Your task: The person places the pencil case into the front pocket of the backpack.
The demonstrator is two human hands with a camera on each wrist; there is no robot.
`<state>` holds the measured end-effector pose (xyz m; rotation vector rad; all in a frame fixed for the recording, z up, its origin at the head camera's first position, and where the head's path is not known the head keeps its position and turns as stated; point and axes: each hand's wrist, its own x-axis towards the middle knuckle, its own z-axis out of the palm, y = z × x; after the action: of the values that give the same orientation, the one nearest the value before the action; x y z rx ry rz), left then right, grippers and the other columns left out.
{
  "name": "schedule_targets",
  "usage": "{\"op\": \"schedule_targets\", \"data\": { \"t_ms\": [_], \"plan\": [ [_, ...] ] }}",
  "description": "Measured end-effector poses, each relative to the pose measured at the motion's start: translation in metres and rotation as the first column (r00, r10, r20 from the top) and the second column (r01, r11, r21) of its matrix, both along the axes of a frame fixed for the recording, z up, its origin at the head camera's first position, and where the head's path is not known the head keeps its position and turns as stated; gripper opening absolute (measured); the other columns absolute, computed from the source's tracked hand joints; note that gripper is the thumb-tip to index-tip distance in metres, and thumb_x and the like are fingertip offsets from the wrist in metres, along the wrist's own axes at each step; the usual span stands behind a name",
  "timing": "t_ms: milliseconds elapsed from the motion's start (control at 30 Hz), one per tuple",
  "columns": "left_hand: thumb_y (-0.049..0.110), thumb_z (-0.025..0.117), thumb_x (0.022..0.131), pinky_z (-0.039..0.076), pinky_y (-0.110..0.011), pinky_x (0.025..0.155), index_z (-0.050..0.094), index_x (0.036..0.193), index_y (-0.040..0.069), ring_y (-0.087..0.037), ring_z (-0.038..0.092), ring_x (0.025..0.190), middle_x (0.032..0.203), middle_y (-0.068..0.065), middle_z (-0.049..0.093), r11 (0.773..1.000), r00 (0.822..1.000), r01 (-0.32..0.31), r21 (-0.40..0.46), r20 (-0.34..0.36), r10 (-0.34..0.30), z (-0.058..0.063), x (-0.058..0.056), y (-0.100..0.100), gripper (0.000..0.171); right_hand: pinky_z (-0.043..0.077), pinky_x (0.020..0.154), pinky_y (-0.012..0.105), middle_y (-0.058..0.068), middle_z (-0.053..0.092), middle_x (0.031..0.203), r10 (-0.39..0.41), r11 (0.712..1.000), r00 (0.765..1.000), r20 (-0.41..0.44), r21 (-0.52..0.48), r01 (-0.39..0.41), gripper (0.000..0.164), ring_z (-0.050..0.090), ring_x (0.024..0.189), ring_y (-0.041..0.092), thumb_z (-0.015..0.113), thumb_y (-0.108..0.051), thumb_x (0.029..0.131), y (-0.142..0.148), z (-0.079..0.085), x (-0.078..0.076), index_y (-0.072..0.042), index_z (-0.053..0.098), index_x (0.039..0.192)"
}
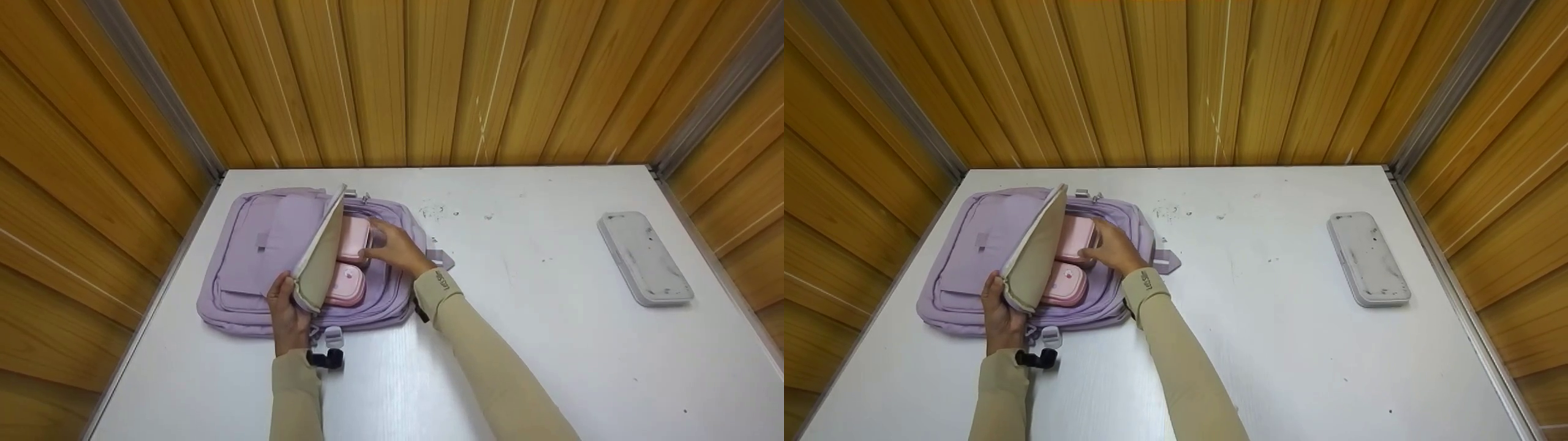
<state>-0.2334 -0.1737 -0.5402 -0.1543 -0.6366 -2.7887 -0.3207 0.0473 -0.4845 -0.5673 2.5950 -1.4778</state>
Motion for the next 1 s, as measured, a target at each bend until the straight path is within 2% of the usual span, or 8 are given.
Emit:
{"op": "schedule_targets", "data": {
  "t_ms": [300, 500, 800, 1000],
  "plan": [
    [0.0, 0.072, 0.081, 0.058, -0.029, 0.072, 0.074, 0.088, 0.005, -0.019, 0.069, 0.08, 0.084, -0.009, 0.071, 1.0, 1.0, 0.016, 0.0, -0.005, -0.016, 0.0, 0.001, -0.001, 0.008, 0.025, 0.118, 0.041, 0.02, 0.04, 0.149, -0.007, 0.998, 0.997, -0.073, 0.058, 0.011, 0.075, 0.034, 0.14, 0.034, 0.076, -0.022, 0.082, 0.02, 0.005, 0.0, 0.004, 0.04, 0.142],
    [0.001, 0.072, 0.082, 0.057, -0.028, 0.073, 0.074, 0.088, 0.006, -0.017, 0.069, 0.08, 0.084, -0.007, 0.071, 1.0, 1.0, -0.01, -0.027, -0.014, 0.009, -0.001, 0.001, 0.0, 0.009, 0.022, 0.119, 0.042, 0.019, 0.037, 0.151, -0.03, 0.995, 0.998, -0.064, 0.09, 0.036, 0.075, 0.032, 0.142, 0.034, 0.074, -0.024, 0.085, 0.04, 0.008, 0.004, 0.001, 0.037, 0.145],
    [0.001, 0.073, 0.08, 0.057, -0.028, 0.074, 0.074, 0.087, 0.005, -0.018, 0.069, 0.081, 0.084, -0.008, 0.071, 1.0, 1.0, 0.019, -0.002, -0.002, -0.019, 0.004, 0.001, 0.0, 0.009, 0.023, 0.119, 0.043, 0.019, 0.034, 0.152, -0.104, 0.983, 0.991, -0.079, 0.143, 0.114, 0.077, 0.031, 0.142, 0.034, 0.071, -0.03, 0.087, 0.077, 0.019, 0.008, -0.001, 0.033, 0.147],
    [0.003, 0.075, 0.079, 0.057, -0.028, 0.073, 0.074, 0.087, 0.006, -0.018, 0.069, 0.08, 0.084, -0.007, 0.071, 0.999, 1.0, 0.009, -0.03, 0.028, -0.009, 0.002, 0.001, 0.001, 0.009, 0.023, 0.119, 0.043, 0.016, 0.032, 0.154, -0.149, 0.975, 0.986, -0.071, 0.158, 0.159, 0.077, 0.028, 0.144, 0.033, 0.069, -0.033, 0.088, 0.103, 0.024, 0.012, -0.004, 0.031, 0.148]
  ]
}}
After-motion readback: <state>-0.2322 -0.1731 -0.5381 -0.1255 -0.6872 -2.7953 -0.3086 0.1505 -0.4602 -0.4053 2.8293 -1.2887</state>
